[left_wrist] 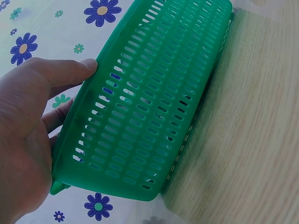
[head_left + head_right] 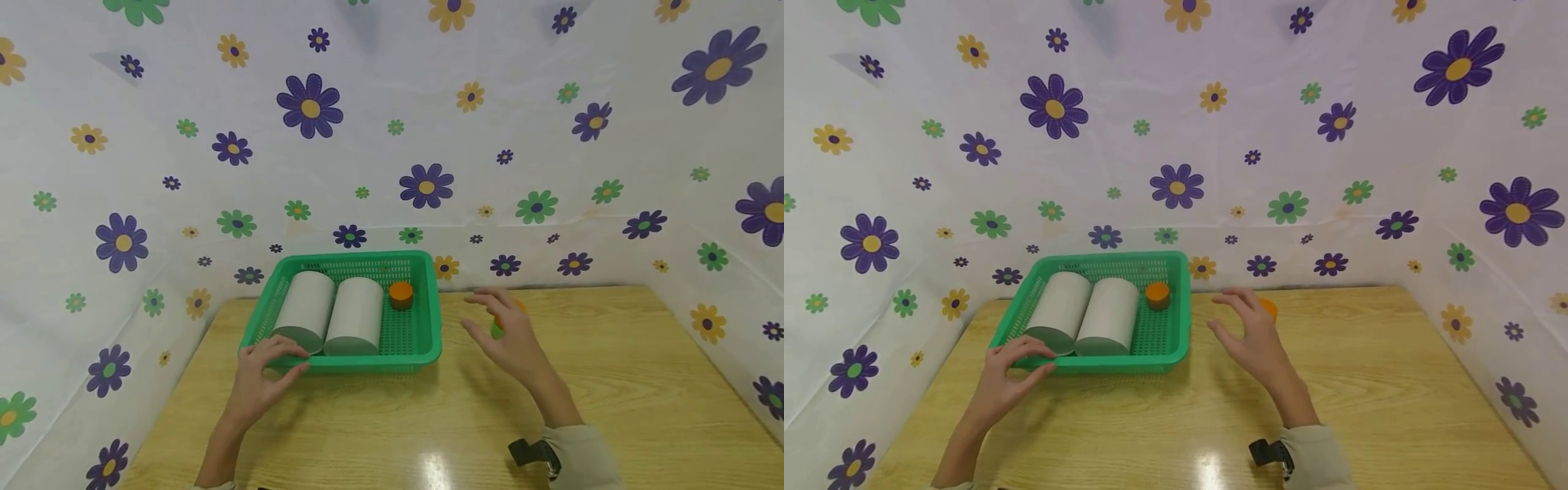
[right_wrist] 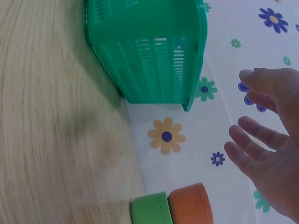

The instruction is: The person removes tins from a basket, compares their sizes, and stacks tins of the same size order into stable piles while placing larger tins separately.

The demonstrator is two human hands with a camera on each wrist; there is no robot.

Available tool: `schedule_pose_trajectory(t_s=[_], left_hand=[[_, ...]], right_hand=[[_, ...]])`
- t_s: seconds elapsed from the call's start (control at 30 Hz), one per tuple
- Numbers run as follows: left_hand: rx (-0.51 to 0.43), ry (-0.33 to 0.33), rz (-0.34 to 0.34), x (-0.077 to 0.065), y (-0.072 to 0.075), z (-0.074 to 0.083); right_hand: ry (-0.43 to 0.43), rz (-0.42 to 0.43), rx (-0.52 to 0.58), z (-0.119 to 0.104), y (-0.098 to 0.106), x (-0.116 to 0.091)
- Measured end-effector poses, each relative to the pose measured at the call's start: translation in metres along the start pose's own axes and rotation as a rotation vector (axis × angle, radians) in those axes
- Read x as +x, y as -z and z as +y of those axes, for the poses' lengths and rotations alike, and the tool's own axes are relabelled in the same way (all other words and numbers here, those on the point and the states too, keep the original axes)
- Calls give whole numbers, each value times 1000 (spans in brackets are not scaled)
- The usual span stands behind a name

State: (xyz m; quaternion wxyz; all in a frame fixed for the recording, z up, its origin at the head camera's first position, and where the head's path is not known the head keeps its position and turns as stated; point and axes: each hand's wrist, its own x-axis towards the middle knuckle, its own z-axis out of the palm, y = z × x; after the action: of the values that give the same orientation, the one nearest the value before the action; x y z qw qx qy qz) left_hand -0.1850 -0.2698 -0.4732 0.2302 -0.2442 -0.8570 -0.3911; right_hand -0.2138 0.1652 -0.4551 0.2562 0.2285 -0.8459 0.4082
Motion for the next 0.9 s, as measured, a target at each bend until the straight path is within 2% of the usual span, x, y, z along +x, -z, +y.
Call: schedule_pose_trajectory(t_s=[0.17,0.47,0.7,0.9], left_hand=[[-4,-2,-2,1,0,0],[-2,7,-6,0,-2,0],[-4,15,-9,0,-1,1],[-6,16,-8,0,-1,1]], right_hand=[[43,-23,25,-8,-8,5],[59,-79,48,-17,-18,19],[85,-136,26,-16,-25,35],[92,-203,-37,-11,-35,51]])
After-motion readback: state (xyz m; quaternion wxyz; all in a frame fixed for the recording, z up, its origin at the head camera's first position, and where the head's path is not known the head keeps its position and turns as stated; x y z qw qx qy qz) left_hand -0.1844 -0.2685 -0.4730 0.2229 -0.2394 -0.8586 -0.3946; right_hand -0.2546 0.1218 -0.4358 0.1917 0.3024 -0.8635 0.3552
